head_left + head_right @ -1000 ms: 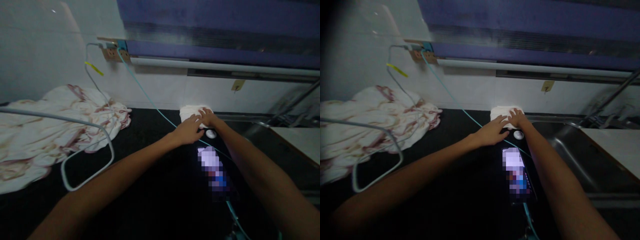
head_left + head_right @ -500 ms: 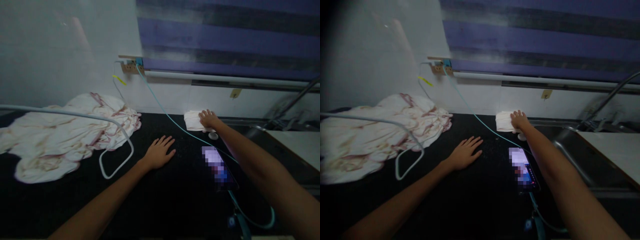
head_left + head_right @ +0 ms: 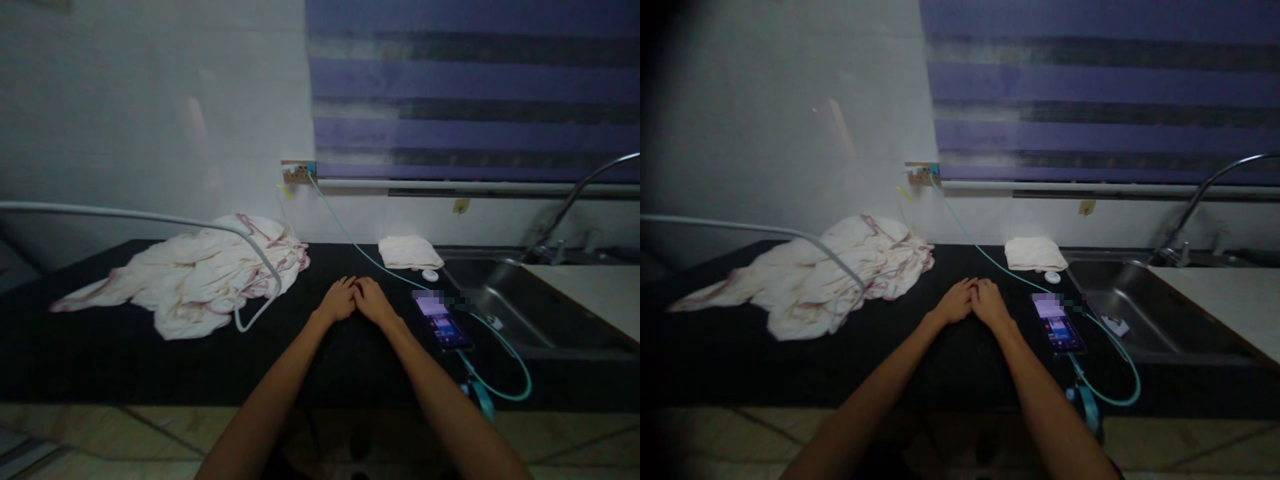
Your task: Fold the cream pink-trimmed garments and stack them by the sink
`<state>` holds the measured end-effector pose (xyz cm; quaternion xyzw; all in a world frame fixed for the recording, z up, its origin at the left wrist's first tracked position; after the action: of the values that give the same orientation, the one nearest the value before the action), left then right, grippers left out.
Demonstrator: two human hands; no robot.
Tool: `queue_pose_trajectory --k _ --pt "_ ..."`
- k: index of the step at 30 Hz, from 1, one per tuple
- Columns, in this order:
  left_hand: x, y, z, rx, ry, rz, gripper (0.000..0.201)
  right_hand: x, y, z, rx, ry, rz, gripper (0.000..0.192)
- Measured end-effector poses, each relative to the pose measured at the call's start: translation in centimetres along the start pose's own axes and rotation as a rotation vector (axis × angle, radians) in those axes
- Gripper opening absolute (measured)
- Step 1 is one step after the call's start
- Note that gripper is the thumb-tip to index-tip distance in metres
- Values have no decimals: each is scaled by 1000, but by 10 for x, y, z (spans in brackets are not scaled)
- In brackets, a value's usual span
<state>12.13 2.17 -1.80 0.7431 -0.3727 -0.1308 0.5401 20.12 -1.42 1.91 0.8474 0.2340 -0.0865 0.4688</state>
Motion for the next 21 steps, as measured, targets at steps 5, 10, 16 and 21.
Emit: queue_pose_trajectory --k 5,10,16,21 --pt "-4 0 3 -27 29 10 55 40 -6 6 -96 -84 100 36" --pt "-6 1 6 -26 11 61 55 39 -17 6 -124 -92 144 42" --pt "-6 5 11 4 27 146 54 38 -21 6 -141 -78 172 42" --pt "-22 33 13 111 76 314 37 43 -26 6 -149 -86 193 47"
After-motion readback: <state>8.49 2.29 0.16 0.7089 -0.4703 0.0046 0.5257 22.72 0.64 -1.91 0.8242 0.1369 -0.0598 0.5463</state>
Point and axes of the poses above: each hand's wrist, its own z-axis away from the middle knuckle, its own y-axis out of the back of the hand, x = y × z, the point moved 8 cm from there along -z, towards the middle knuckle, and after that the axes turned 8 degrees about x, right-handed, at the moved point
